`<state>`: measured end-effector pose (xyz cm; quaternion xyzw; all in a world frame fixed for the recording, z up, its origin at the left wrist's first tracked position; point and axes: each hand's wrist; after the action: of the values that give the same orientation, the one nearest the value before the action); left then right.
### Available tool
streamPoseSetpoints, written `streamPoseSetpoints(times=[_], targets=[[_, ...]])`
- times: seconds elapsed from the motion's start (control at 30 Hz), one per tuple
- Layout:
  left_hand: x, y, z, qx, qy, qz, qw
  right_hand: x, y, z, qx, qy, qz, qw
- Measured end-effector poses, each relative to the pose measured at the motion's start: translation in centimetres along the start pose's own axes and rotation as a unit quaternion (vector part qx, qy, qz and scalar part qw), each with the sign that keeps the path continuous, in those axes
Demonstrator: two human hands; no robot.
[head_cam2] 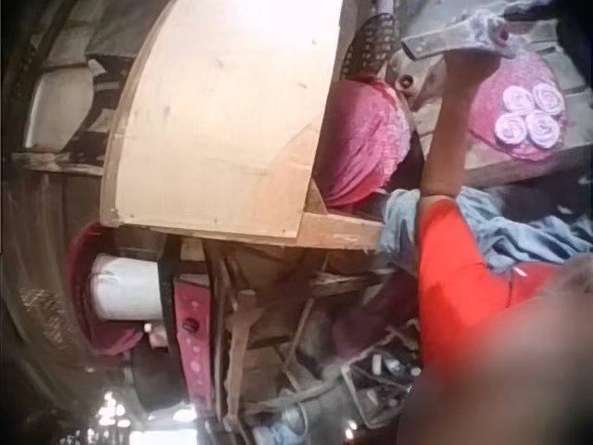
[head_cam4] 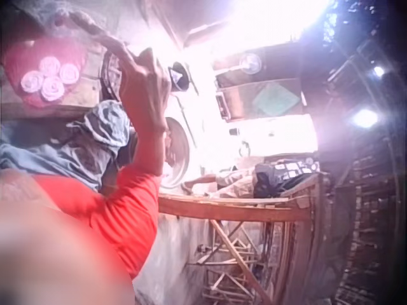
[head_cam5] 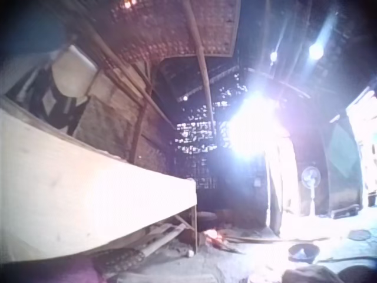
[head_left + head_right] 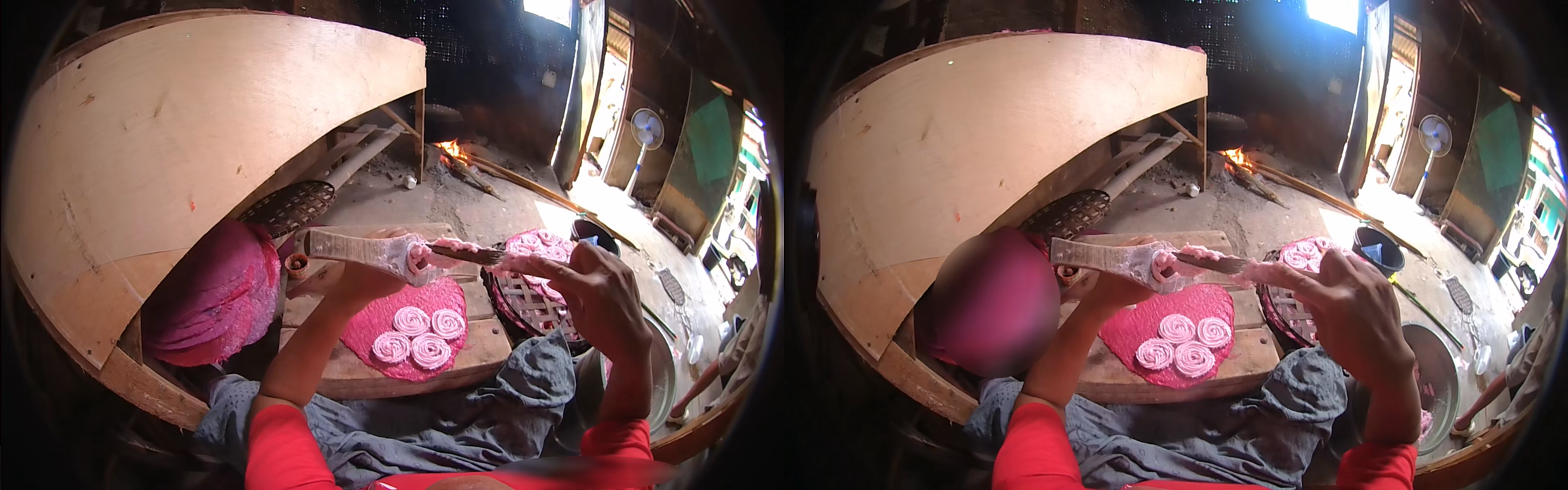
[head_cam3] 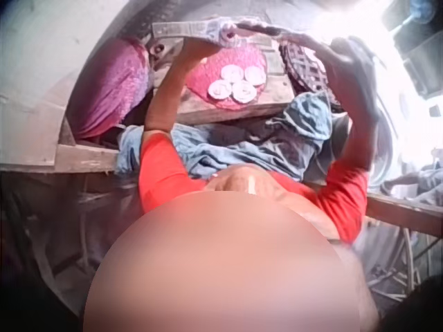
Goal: The person scoops pink dough from a metal bowl, places it on a wooden board, and uses a wooden tool to roll and shape the dough into rose-like spirals. The finished rolls are arranged on a woven tray.
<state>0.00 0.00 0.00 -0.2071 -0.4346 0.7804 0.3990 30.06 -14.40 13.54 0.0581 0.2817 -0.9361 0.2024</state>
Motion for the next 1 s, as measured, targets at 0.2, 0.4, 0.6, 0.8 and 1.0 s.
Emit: streamPoseSetpoints(times=[0.2,0.4,0.6,0.8,1.0], targets=[[-0.3,-0.5,1.1,-0.022,-0.05,-0.027,0.998,1.8,-3.4,-0.3,-0.166,0.139,0.177,0.96],[-1.9,-0.4,2.0,-0.029,-0.168,0.001,0.985,2.9,-6.0,-6.2,-0.142,0.11,0.192,0.965],[1.1,0.3,2.2,0.002,-0.276,0.002,0.961,4.0,-2.3,-7.5,-0.029,0.016,0.12,0.992],[2.2,-0.7,2.8,-0.128,-0.24,-0.041,0.961,1.6,-2.0,-6.9,-0.105,-0.258,-0.009,0.96],[0.0,0.2,2.3,-0.032,-0.274,-0.008,0.961,11.8,-3.2,-16.3,-0.136,-0.485,-0.09,0.859]])
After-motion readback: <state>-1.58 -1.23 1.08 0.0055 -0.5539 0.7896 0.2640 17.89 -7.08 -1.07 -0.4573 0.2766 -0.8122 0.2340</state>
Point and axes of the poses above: each hand's wrist, its own y-axis away from the middle knuckle, its own z-axis out of the back of the hand, x = y × z, and after that the axes turned 9 degrees about -z, right-handed
